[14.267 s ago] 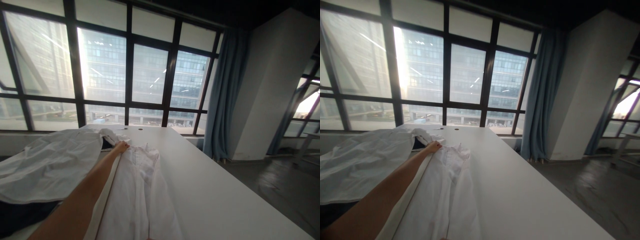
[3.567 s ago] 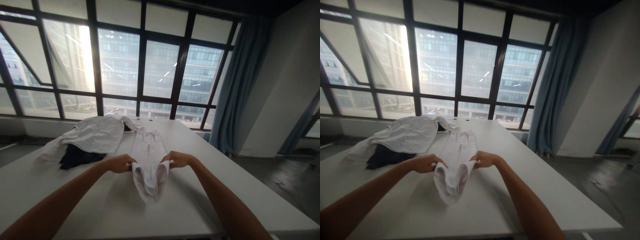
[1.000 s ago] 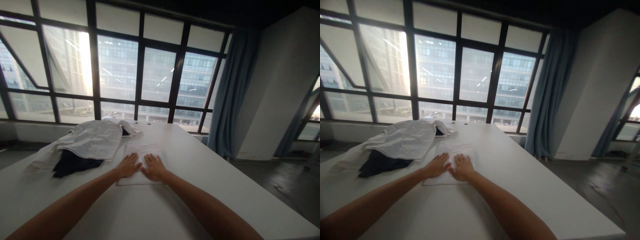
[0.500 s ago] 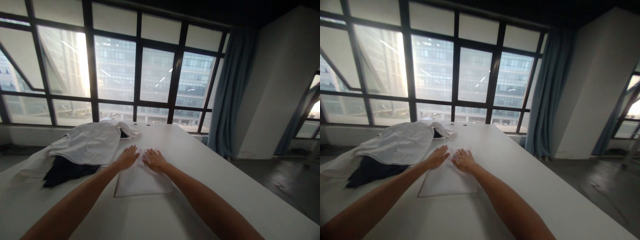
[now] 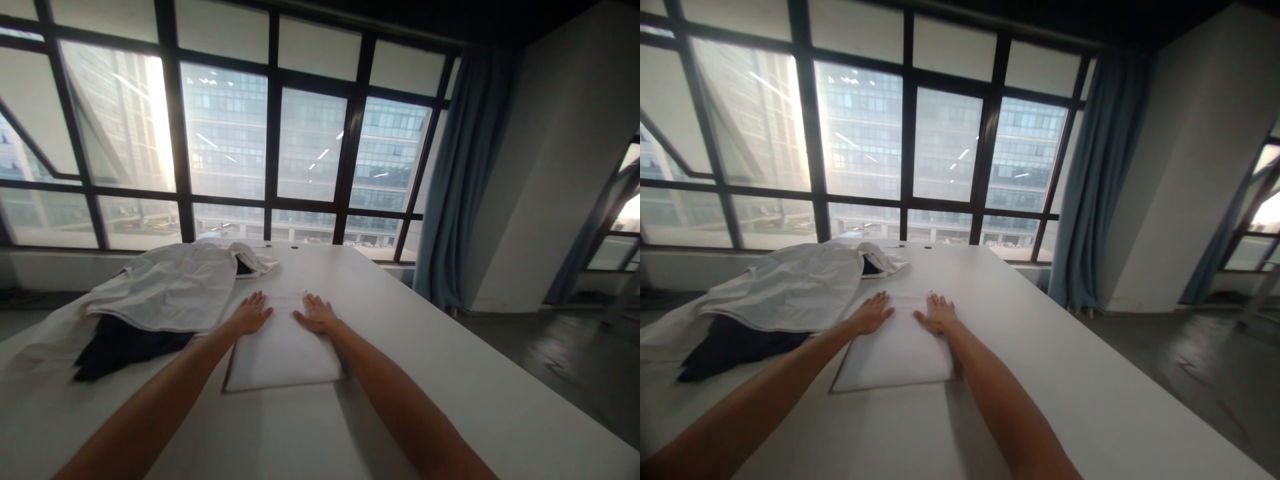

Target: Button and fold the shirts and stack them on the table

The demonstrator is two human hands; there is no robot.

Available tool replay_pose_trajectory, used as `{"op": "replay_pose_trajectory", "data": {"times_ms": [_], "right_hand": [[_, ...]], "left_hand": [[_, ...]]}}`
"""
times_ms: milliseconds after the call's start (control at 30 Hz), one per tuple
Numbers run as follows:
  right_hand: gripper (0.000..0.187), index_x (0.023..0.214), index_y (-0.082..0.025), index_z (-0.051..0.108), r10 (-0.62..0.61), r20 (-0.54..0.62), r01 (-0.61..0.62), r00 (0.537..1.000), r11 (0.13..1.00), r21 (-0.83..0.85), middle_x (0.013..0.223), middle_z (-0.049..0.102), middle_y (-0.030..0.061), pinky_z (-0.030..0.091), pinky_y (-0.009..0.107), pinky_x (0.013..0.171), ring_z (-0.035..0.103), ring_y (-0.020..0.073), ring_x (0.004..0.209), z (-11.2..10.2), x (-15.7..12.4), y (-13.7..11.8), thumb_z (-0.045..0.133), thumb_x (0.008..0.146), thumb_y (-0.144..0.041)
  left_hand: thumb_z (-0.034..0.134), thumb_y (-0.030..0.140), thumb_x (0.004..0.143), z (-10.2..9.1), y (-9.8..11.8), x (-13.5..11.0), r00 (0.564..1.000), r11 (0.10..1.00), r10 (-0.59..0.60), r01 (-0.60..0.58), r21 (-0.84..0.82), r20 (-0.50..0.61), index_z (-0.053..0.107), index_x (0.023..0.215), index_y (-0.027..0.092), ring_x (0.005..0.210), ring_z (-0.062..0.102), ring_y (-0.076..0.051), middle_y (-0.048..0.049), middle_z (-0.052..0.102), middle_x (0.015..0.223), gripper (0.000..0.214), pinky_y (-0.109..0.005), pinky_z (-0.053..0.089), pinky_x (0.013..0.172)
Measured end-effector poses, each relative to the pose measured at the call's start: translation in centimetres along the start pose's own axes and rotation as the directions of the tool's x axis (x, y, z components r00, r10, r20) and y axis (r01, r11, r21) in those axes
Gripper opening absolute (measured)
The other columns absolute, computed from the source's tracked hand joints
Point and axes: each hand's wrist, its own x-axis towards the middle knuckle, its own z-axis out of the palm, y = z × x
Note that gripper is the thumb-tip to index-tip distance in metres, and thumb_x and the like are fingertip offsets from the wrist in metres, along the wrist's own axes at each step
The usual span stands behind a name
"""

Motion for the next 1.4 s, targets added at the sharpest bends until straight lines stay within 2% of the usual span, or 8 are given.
{"op": "replay_pose_trajectory", "data": {"times_ms": [167, 400, 533, 733, 900, 1133, 1233, 1400], "right_hand": [[0.081, 0.154, -0.011, 0.015, 0.005, -0.112, -0.005, 0.994, 1.000, -0.003, 0.161, 0.008, 0.0108, 0.002, 0.052, 0.116, 0.004, 0.0294, 0.147, -0.5, -3.9, -2.0, 0.010, 0.094, -0.065], [0.081, 0.152, -0.007, 0.024, -0.085, -0.069, 0.087, 0.994, 0.996, 0.019, 0.159, 0.015, 0.0162, 0.008, 0.051, 0.116, 0.010, 0.0332, 0.146, 2.5, -10.0, -4.3, 0.011, 0.094, -0.062], [0.081, 0.152, -0.006, 0.024, -0.100, -0.116, 0.100, 0.988, 0.995, -0.002, 0.158, 0.015, 0.0180, 0.005, 0.048, 0.116, 0.009, 0.0316, 0.147, 2.5, -11.7, -4.9, 0.013, 0.095, -0.062], [0.086, 0.153, -0.010, 0.020, -0.186, -0.019, 0.186, 0.982, 0.982, 0.006, 0.159, 0.013, 0.0145, 0.006, 0.047, 0.116, 0.008, 0.0300, 0.147, 2.1, -11.8, -3.1, 0.010, 0.091, -0.069], [0.080, 0.153, -0.012, 0.021, -0.127, 0.002, 0.127, 0.992, 0.988, -0.092, 0.160, 0.014, 0.0131, 0.002, 0.050, 0.116, 0.007, 0.0303, 0.147, 0.1, -10.0, -0.7, 0.016, 0.094, -0.064], [0.076, 0.153, -0.023, 0.022, -0.099, -0.049, 0.101, 0.994, 0.994, 0.045, 0.160, 0.016, 0.0101, 0.010, 0.062, 0.110, 0.011, 0.0374, 0.145, 1.8, -10.1, -6.7, 0.013, 0.092, -0.066], [0.072, 0.153, -0.026, 0.023, -0.094, 0.004, 0.094, 0.996, 0.996, 0.001, 0.160, 0.016, 0.0075, 0.008, 0.064, 0.109, 0.007, 0.0384, 0.145, 1.9, -9.2, -4.5, 0.020, 0.091, -0.064], [0.069, 0.153, -0.029, 0.022, 0.121, 0.059, -0.115, 0.991, 0.988, -0.099, 0.161, 0.016, 0.0036, 0.008, 0.061, 0.111, 0.010, 0.0370, 0.145, -0.9, -7.9, 6.1, 0.027, 0.091, -0.059]], "left_hand": [[0.015, 0.056, 0.097, -2.6, 3.0, -4.6, 0.989, 0.988, 0.142, -0.139, -0.070, 0.037, 0.030, 0.151, 0.018, 0.147, 0.016, -0.025, -0.0117, 0.022, 0.158, 0.068, -0.047, 0.017, 0.115], [0.016, 0.065, 0.094, -1.0, 5.3, -11.5, 0.970, 0.969, 0.232, -0.224, -0.107, 0.068, 0.031, 0.151, 0.021, 0.147, 0.014, -0.024, -0.0095, 0.020, 0.158, 0.073, -0.047, 0.013, 0.117], [0.016, 0.066, 0.093, -1.2, 4.8, -12.4, 0.976, 0.978, 0.197, -0.188, -0.095, 0.091, 0.027, 0.152, 0.017, 0.147, 0.012, -0.026, -0.0116, 0.016, 0.159, 0.077, -0.046, 0.013, 0.117], [0.015, 0.063, 0.094, -1.0, 3.0, -12.5, 0.968, 0.968, 0.236, -0.227, -0.111, 0.082, 0.025, 0.153, 0.016, 0.148, 0.010, -0.021, -0.0088, 0.014, 0.159, 0.075, -0.038, 0.011, 0.118], [0.021, 0.059, 0.095, -1.1, 2.1, -12.1, 0.991, 0.989, 0.106, -0.097, -0.109, 0.078, 0.026, 0.152, 0.019, 0.147, 0.011, -0.026, -0.0095, 0.014, 0.159, 0.071, -0.049, 0.014, 0.116], [0.020, 0.057, 0.096, -1.2, 2.0, -12.0, 0.991, 0.988, 0.094, -0.081, -0.128, 0.093, 0.027, 0.152, 0.020, 0.147, 0.015, -0.025, -0.0092, 0.020, 0.158, 0.068, -0.051, 0.017, 0.116], [0.019, 0.058, 0.096, -0.9, 1.3, -12.0, 0.989, 0.987, 0.111, -0.098, -0.127, 0.100, 0.027, 0.152, 0.018, 0.147, 0.015, -0.024, -0.0094, 0.020, 0.158, 0.070, -0.047, 0.017, 0.117], [0.021, 0.056, 0.095, -0.6, 1.1, -12.2, 0.988, 0.991, 0.112, -0.103, -0.090, 0.103, 0.030, 0.151, 0.016, 0.147, 0.014, -0.024, -0.0088, 0.019, 0.158, 0.070, -0.046, 0.015, 0.117]]}}
